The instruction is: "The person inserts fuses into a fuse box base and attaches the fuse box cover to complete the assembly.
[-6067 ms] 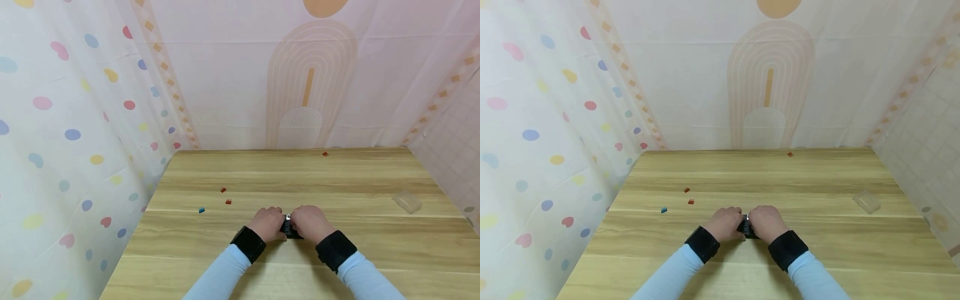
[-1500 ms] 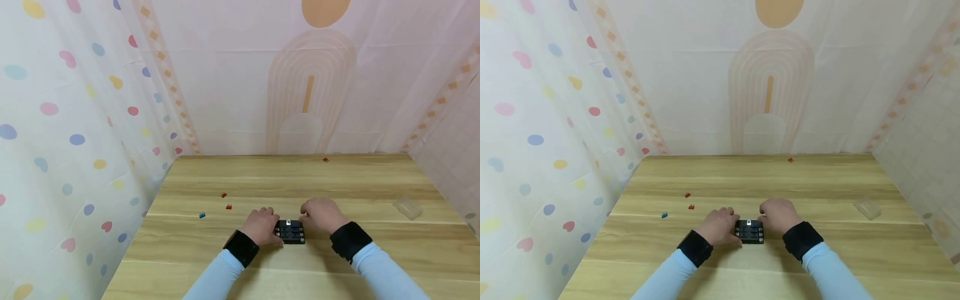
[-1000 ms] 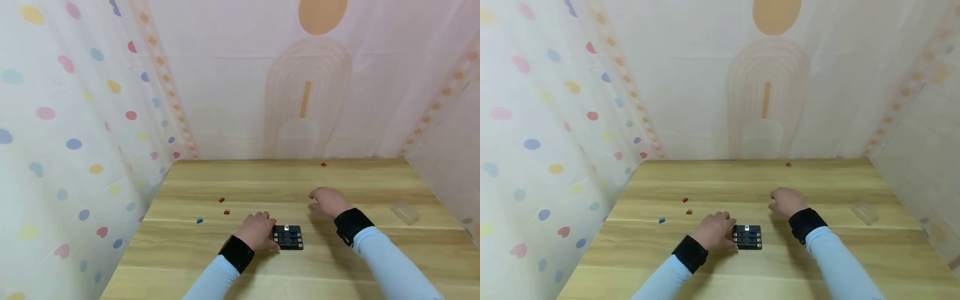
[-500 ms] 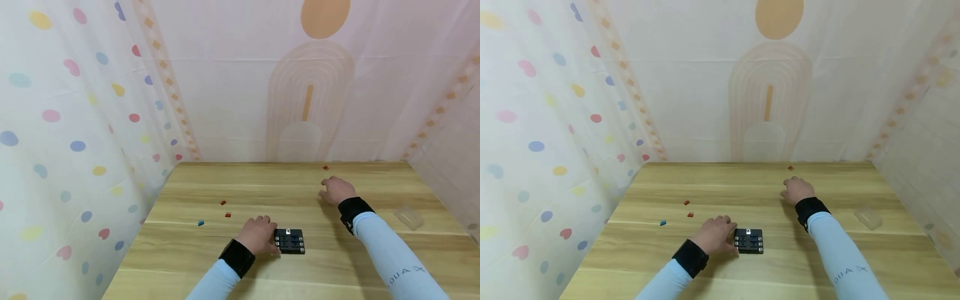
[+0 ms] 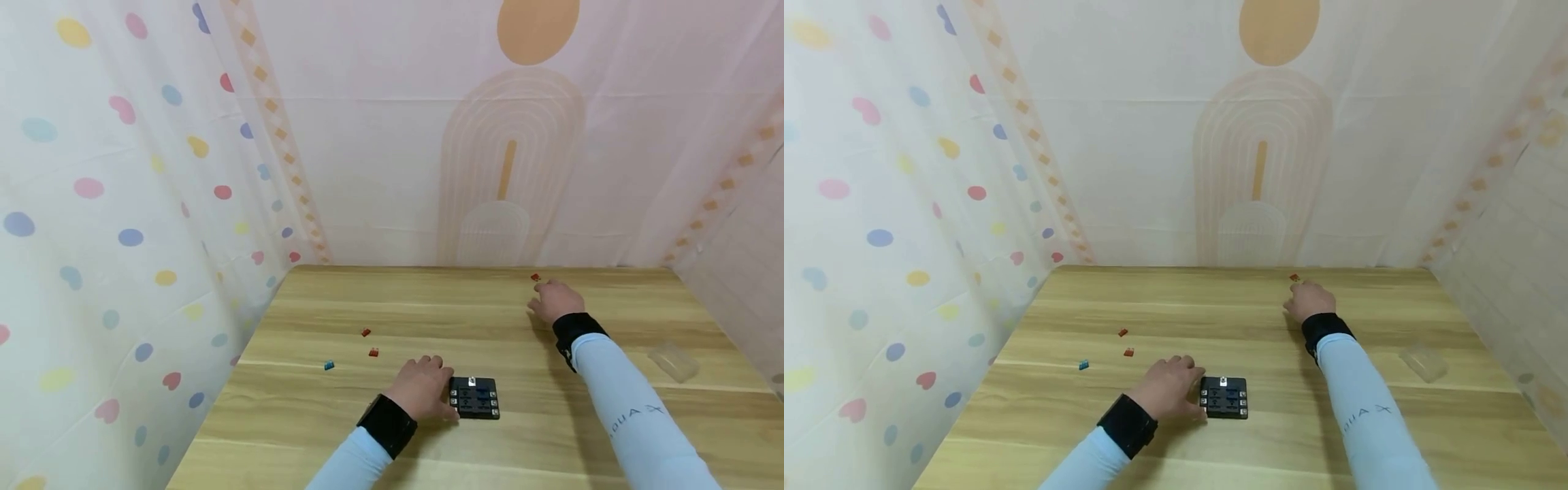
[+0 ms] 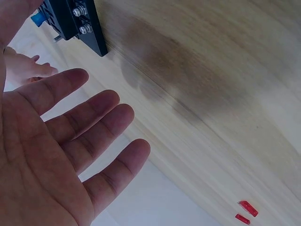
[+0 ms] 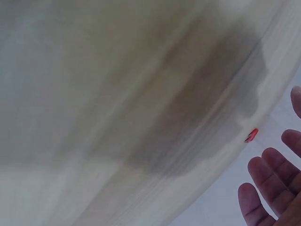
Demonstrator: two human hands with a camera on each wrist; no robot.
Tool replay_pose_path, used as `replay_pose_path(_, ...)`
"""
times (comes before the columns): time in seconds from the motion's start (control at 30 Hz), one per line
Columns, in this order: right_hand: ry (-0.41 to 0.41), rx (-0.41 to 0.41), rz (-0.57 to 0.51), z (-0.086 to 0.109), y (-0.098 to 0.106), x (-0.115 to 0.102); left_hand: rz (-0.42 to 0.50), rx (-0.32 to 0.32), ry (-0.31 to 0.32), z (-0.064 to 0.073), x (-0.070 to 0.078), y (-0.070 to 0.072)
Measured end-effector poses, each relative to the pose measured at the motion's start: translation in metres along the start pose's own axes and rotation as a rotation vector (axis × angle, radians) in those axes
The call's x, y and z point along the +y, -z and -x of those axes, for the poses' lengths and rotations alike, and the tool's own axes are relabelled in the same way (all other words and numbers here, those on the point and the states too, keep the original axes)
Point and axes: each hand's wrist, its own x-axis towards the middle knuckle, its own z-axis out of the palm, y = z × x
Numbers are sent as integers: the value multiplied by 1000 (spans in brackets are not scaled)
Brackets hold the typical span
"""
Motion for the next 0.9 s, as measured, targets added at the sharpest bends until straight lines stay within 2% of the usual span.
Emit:
replay_pose_path(0.33, 10, 13, 34, -14, 5, 3, 12, -5, 6, 4, -1, 2)
replay_pose_path(0.9, 16, 14, 31, -33, -3, 9, 20, -21, 18, 15, 2, -2)
